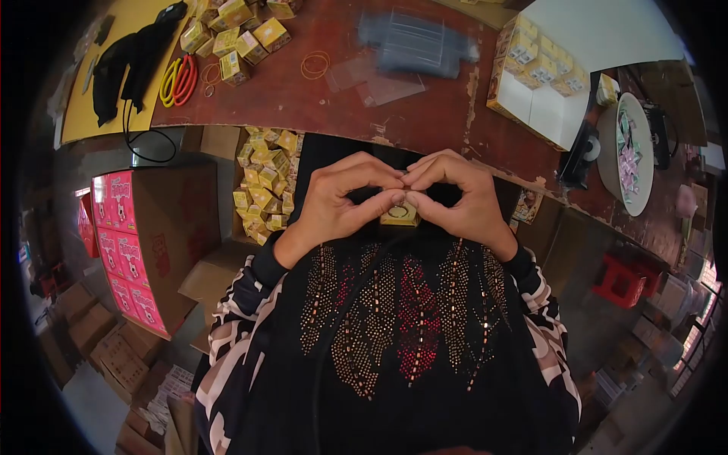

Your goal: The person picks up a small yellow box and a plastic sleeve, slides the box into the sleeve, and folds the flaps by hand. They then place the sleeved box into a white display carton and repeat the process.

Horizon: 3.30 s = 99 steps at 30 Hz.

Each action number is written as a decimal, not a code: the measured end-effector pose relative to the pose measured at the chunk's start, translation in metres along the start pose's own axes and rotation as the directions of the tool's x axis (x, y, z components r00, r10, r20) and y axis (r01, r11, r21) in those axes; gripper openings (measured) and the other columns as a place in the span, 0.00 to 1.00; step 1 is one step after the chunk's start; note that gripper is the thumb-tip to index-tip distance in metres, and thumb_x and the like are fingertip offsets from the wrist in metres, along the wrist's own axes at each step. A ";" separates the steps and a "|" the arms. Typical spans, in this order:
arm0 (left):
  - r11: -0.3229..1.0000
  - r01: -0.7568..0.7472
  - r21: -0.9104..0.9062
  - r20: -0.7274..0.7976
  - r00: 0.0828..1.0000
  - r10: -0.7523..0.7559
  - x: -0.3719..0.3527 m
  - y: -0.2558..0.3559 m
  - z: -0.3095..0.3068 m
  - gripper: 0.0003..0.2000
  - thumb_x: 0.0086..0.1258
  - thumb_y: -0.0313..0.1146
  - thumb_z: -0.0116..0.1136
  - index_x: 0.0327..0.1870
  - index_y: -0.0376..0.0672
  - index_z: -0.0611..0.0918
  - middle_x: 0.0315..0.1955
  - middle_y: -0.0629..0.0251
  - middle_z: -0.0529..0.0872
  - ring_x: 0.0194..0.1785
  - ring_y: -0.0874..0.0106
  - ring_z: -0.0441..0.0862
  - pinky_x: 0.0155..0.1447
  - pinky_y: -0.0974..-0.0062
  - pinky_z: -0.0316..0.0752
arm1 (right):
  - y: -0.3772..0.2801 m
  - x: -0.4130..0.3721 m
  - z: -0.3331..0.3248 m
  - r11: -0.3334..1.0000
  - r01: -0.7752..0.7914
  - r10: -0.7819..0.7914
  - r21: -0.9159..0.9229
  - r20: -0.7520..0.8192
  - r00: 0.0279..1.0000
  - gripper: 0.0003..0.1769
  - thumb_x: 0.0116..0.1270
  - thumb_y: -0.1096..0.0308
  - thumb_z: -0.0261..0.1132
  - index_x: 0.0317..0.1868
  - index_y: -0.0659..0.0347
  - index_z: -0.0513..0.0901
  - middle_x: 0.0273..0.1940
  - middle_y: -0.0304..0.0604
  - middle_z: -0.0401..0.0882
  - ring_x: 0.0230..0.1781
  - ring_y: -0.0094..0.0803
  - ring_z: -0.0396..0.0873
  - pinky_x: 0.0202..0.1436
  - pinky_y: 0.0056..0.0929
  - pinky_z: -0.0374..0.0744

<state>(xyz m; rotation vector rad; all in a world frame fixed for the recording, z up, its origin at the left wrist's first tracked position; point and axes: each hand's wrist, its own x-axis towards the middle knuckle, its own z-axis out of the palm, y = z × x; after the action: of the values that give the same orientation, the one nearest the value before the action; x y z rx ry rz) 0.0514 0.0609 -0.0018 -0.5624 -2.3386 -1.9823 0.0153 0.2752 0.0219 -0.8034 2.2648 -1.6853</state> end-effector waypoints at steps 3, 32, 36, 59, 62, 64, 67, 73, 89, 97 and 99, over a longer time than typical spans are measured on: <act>1.000 0.008 -0.012 -0.045 0.999 -0.008 0.001 0.000 0.002 0.05 0.63 0.23 0.69 0.39 0.36 0.88 0.39 0.59 0.88 0.40 0.71 0.87 0.44 0.76 0.81 | -0.001 0.002 -0.002 0.994 -0.088 0.086 0.067 0.032 0.996 0.05 0.59 0.76 0.73 0.34 0.65 0.84 0.40 0.44 0.87 0.46 0.31 0.84 0.53 0.28 0.81; 0.981 0.015 -0.191 0.005 1.000 -0.014 -0.014 -0.019 0.017 0.15 0.63 0.18 0.67 0.51 0.38 0.87 0.64 0.53 0.74 0.60 0.61 0.81 0.61 0.68 0.78 | 0.045 -0.019 0.001 0.908 0.399 -0.412 -0.124 -0.108 0.905 0.14 0.59 0.75 0.74 0.45 0.60 0.83 0.53 0.46 0.82 0.53 0.43 0.84 0.54 0.34 0.83; 0.925 0.167 -0.340 0.014 0.985 -0.173 0.002 -0.009 0.014 0.13 0.64 0.18 0.67 0.50 0.37 0.86 0.66 0.55 0.72 0.61 0.65 0.79 0.62 0.69 0.76 | 0.035 -0.034 -0.064 1.000 -0.006 -0.004 -0.013 -0.669 0.743 0.13 0.67 0.72 0.69 0.51 0.64 0.82 0.51 0.43 0.83 0.46 0.28 0.81 0.48 0.25 0.80; 0.864 0.177 -0.471 0.047 0.983 -0.176 0.041 -0.002 0.032 0.13 0.64 0.17 0.67 0.47 0.38 0.79 0.67 0.51 0.73 0.59 0.73 0.78 0.60 0.74 0.76 | 0.104 -0.142 -0.227 0.873 -0.365 0.448 0.324 -0.829 0.335 0.08 0.67 0.61 0.71 0.38 0.57 0.87 0.60 0.38 0.81 0.42 0.19 0.78 0.40 0.21 0.73; 0.858 0.184 -0.479 0.057 0.982 -0.179 0.043 -0.002 0.034 0.13 0.64 0.17 0.67 0.47 0.38 0.79 0.66 0.52 0.73 0.58 0.73 0.78 0.60 0.74 0.76 | 0.097 -0.150 -0.219 0.879 -0.367 0.427 0.304 -0.843 0.326 0.08 0.67 0.64 0.71 0.39 0.60 0.87 0.62 0.42 0.80 0.42 0.19 0.78 0.40 0.21 0.73; 0.849 0.197 -0.491 0.054 0.979 -0.196 0.044 -0.002 0.036 0.13 0.64 0.17 0.66 0.47 0.38 0.79 0.67 0.51 0.72 0.58 0.73 0.78 0.60 0.74 0.76 | 0.100 -0.160 -0.210 0.876 -0.348 0.443 0.335 -0.845 0.301 0.08 0.66 0.67 0.71 0.39 0.63 0.87 0.62 0.45 0.79 0.41 0.19 0.78 0.40 0.22 0.72; 0.839 0.216 -0.499 0.065 0.975 -0.213 0.048 -0.005 0.038 0.12 0.65 0.17 0.66 0.46 0.38 0.79 0.68 0.51 0.72 0.59 0.73 0.78 0.61 0.74 0.76 | 0.126 -0.178 -0.196 0.883 -0.352 0.426 0.309 -0.842 0.330 0.08 0.67 0.67 0.71 0.40 0.64 0.87 0.60 0.44 0.80 0.37 0.19 0.78 0.35 0.20 0.73; 0.813 0.215 -0.541 0.094 0.976 -0.195 0.062 -0.003 0.045 0.12 0.64 0.16 0.65 0.45 0.39 0.79 0.69 0.49 0.71 0.63 0.71 0.77 0.62 0.73 0.76 | 0.137 -0.170 -0.186 0.902 -0.264 0.409 0.343 -0.874 0.262 0.09 0.69 0.68 0.68 0.41 0.67 0.85 0.51 0.41 0.84 0.28 0.18 0.79 0.27 0.19 0.75; 0.961 -0.269 -0.065 -0.039 0.963 0.267 0.090 0.016 0.063 0.10 0.60 0.19 0.71 0.40 0.39 0.83 0.64 0.53 0.74 0.63 0.64 0.76 0.65 0.66 0.73 | -0.031 -0.044 -0.058 0.859 0.063 0.239 0.507 -0.508 0.828 0.29 0.71 0.78 0.64 0.70 0.64 0.68 0.35 0.45 0.84 0.29 0.24 0.82 0.35 0.19 0.80; 0.884 -0.448 0.135 -0.086 0.883 0.461 0.088 0.009 0.066 0.13 0.55 0.15 0.72 0.40 0.38 0.84 0.63 0.49 0.74 0.62 0.58 0.79 0.62 0.63 0.78 | -0.020 -0.024 -0.037 0.795 0.007 0.322 0.606 -0.432 0.842 0.34 0.72 0.75 0.64 0.75 0.62 0.62 0.34 0.43 0.84 0.28 0.23 0.82 0.34 0.18 0.81; 0.864 -0.467 0.191 -0.059 0.873 0.485 0.088 0.012 0.063 0.13 0.55 0.16 0.72 0.40 0.38 0.84 0.63 0.49 0.74 0.62 0.57 0.79 0.62 0.63 0.78 | -0.021 -0.025 -0.041 0.811 -0.056 0.355 0.582 -0.414 0.838 0.32 0.72 0.74 0.65 0.73 0.61 0.63 0.33 0.43 0.84 0.27 0.22 0.81 0.33 0.18 0.81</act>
<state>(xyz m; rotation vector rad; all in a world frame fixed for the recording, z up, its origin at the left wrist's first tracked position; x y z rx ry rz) -0.0141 0.1456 0.0189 -0.8961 -2.0218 -1.5326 0.0232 0.3178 0.0505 0.0495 1.8326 -2.4629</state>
